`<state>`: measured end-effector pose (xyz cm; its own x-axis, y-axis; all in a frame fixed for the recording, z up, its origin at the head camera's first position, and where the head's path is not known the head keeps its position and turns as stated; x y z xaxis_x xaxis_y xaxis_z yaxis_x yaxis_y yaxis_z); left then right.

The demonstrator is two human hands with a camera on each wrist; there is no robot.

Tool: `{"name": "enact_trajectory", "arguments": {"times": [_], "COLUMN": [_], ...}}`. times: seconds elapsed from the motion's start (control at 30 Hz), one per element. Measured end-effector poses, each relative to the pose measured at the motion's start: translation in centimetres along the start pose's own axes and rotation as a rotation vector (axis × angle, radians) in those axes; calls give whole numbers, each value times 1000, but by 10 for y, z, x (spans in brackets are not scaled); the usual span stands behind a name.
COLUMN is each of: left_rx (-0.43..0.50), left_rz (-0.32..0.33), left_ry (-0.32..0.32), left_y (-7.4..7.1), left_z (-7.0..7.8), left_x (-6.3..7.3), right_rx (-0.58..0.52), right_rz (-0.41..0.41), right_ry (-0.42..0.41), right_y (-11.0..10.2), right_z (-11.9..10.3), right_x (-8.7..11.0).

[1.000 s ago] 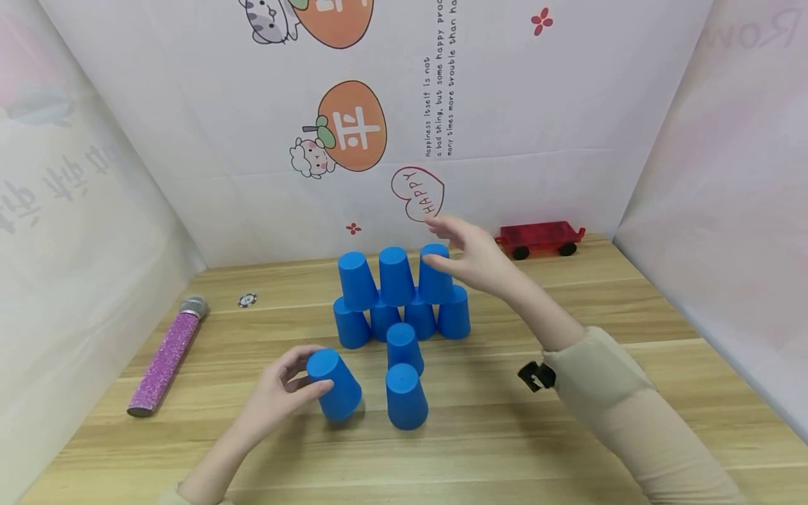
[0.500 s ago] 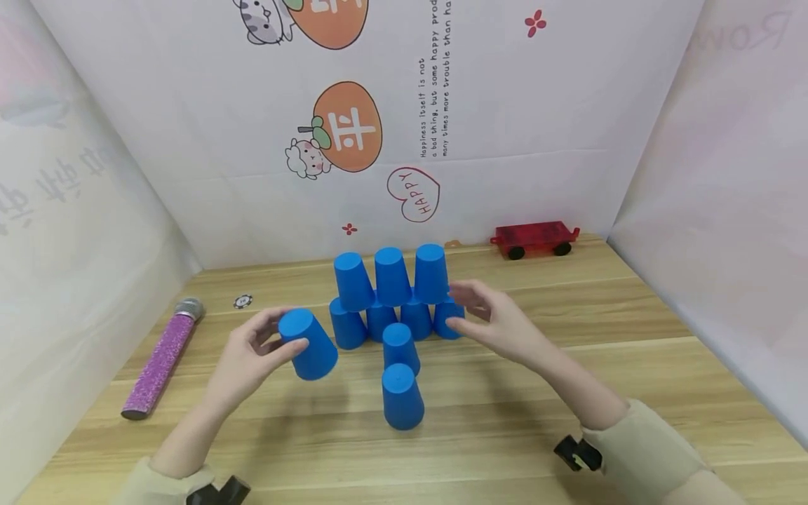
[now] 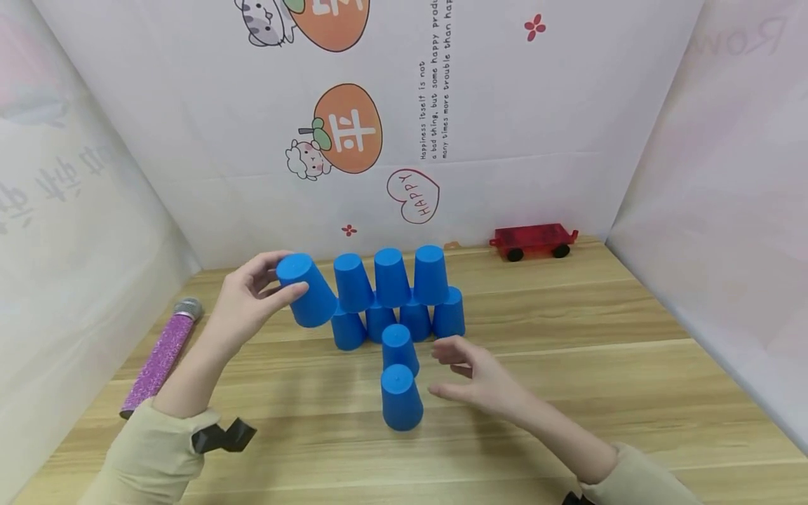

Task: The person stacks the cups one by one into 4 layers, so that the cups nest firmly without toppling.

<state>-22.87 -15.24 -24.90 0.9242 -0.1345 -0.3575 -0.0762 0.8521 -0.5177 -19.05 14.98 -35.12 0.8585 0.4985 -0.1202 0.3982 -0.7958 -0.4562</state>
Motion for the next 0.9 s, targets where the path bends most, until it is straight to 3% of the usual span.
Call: {"name": "enact_trajectory", "arguments": {"times": [0.37,0.6,0.9], "left_rx": [-27,-31,6], "left_rz": [-6,-1,-5], "left_ry": [15,42,20], "left_y": [8,17,37], "left_z": [21,23,25], "left_x": [-42,-62,-84], "right_rx": [-69,-85,-113], "right_rz": [-31,-37,-33], "right_ry": [35,50,37], "right_y": [32,40,46], "right_z": [2,-2,-2], "right_x": [-9,-13,-20]}}
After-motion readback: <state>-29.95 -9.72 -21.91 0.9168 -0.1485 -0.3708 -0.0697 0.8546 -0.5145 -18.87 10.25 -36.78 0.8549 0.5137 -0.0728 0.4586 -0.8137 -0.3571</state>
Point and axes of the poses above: each hand's wrist, its own x-axis away from the middle knuckle, its own y-axis out of the palm, z = x × y, the point moved 5 cm from there along -x, towards the middle knuckle, and after that the axes turned 4 degrees about -x, right-handed, at the moved point
